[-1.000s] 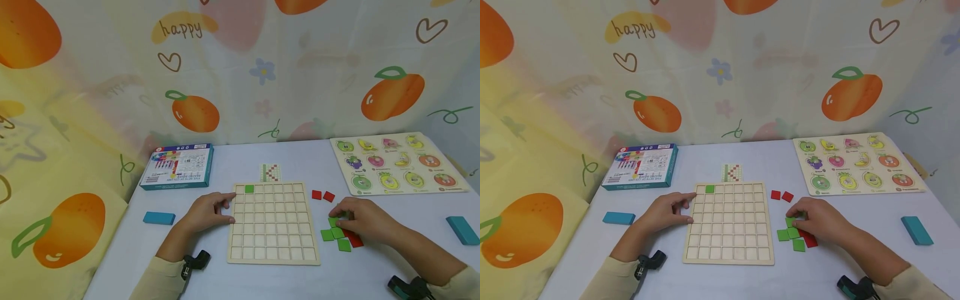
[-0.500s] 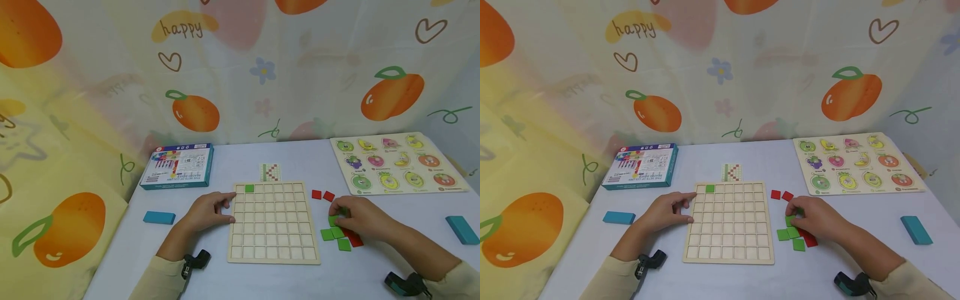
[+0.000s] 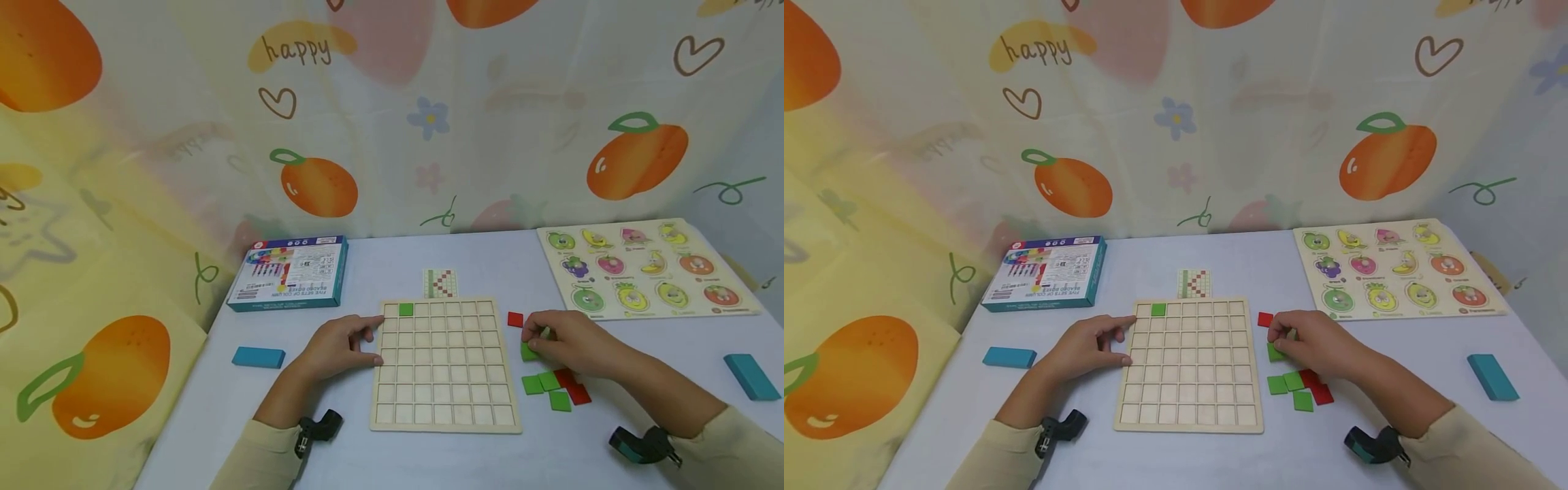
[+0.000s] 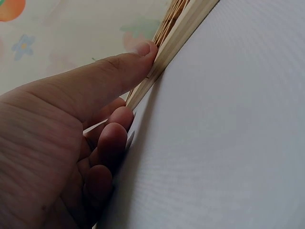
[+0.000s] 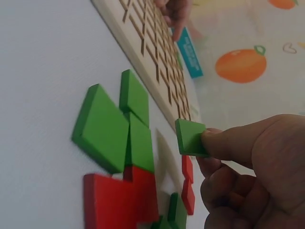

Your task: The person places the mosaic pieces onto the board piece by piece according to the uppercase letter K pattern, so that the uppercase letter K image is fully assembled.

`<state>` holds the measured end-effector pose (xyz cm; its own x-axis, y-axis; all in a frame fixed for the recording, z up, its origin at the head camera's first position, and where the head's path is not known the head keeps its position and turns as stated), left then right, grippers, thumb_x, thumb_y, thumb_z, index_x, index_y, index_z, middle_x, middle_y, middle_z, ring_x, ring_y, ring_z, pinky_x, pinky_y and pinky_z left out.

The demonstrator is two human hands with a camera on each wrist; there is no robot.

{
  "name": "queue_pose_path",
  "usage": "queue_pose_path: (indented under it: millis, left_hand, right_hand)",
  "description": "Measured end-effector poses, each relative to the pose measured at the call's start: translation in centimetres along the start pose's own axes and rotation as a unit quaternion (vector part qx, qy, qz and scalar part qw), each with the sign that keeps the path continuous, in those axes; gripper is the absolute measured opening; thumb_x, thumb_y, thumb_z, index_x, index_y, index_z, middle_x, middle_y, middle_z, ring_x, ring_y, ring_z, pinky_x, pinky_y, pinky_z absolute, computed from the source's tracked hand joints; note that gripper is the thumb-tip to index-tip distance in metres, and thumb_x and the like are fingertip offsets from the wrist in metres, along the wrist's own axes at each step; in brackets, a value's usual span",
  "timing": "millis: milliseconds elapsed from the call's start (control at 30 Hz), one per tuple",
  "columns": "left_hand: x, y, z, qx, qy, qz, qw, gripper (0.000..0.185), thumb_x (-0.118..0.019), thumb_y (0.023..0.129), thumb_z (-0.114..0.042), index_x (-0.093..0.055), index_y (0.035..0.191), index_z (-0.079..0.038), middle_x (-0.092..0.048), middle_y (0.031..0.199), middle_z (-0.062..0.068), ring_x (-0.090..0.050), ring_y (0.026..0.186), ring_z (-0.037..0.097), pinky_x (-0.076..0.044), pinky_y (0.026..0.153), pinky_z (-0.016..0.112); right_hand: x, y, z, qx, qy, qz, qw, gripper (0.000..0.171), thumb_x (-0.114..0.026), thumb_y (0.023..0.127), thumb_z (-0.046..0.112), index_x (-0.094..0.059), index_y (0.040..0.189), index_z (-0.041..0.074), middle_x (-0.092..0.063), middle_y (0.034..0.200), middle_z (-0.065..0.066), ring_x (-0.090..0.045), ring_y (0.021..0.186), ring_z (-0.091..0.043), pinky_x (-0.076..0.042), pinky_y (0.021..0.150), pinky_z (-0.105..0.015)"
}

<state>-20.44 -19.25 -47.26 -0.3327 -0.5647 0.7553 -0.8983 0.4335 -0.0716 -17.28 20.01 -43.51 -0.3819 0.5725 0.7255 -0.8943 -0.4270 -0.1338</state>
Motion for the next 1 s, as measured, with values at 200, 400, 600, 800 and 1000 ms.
queue_pose_path:
  millis: [200,400,600,800,1000]
  left_hand:
    - [0.0,-0.1,0.1,-0.001,0.007,-0.003,1.0000,0.077,-0.097,0.080,-0.036,-0.066,0.149,-0.020,-0.061,0.099,-0.012,-0.056,0.073,0.011,-0.047,0.064,0.028]
    - [0.0,-0.1,0.0,-0.009,0.007,-0.007,0.9999,0.078,-0.097,0.080,-0.036,-0.066,0.148,-0.019,-0.061,0.098,-0.013,-0.056,0.072,0.010,-0.047,0.063,0.028]
    - [-0.1,0.0,-0.1,-0.016,0.011,-0.010,0.9997,0.078,-0.098,0.079,-0.036,-0.067,0.148,-0.017,-0.061,0.096,-0.013,-0.055,0.071,0.009,-0.047,0.063,0.028]
    - [0.0,0.1,-0.1,-0.017,0.019,-0.015,0.9996,0.078,-0.098,0.077,-0.037,-0.068,0.146,-0.017,-0.061,0.095,-0.013,-0.055,0.072,0.009,-0.046,0.064,0.028]
    - [0.1,0.1,-0.2,-0.009,0.026,-0.014,0.9995,0.078,-0.098,0.077,-0.039,-0.069,0.146,-0.018,-0.060,0.094,-0.014,-0.054,0.075,0.009,-0.046,0.066,0.029]
  right_hand:
    - [-0.5,2.1,1.6,0.023,-0.009,-0.017,1.000,0.009,-0.073,0.100,0.010,-0.072,0.101,0.020,-0.064,0.089,0.008,-0.056,0.082,-0.017,-0.049,0.071,-0.030]
    - [-1.1,4.3,3.3,0.032,0.003,-0.018,0.999,0.010,-0.073,0.100,0.009,-0.073,0.101,0.019,-0.066,0.092,0.007,-0.056,0.081,-0.017,-0.048,0.074,-0.032]
    - [-1.8,6.0,4.2,0.044,0.034,-0.021,0.998,0.006,-0.072,0.101,0.010,-0.073,0.102,0.016,-0.067,0.096,0.004,-0.054,0.073,-0.018,-0.046,0.067,-0.032]
    - [-2.7,7.7,5.1,0.046,0.063,-0.024,0.997,0.003,-0.071,0.102,0.013,-0.074,0.103,0.012,-0.069,0.098,0.001,-0.055,0.072,-0.018,-0.048,0.067,-0.032]
    - [-3.6,9.3,6.2,0.061,0.084,-0.025,0.994,0.004,-0.070,0.101,0.009,-0.074,0.103,0.011,-0.069,0.098,0.000,-0.056,0.077,-0.020,-0.048,0.074,-0.037]
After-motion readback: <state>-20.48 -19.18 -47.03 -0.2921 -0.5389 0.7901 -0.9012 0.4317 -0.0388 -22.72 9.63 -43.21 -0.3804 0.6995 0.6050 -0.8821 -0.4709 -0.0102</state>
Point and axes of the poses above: each hand's wrist, its own y-axis towards the middle knuckle, its own x-axis out of the back of the hand, z = x × y, the point moved 6 cm from there along y, towards the middle knuckle
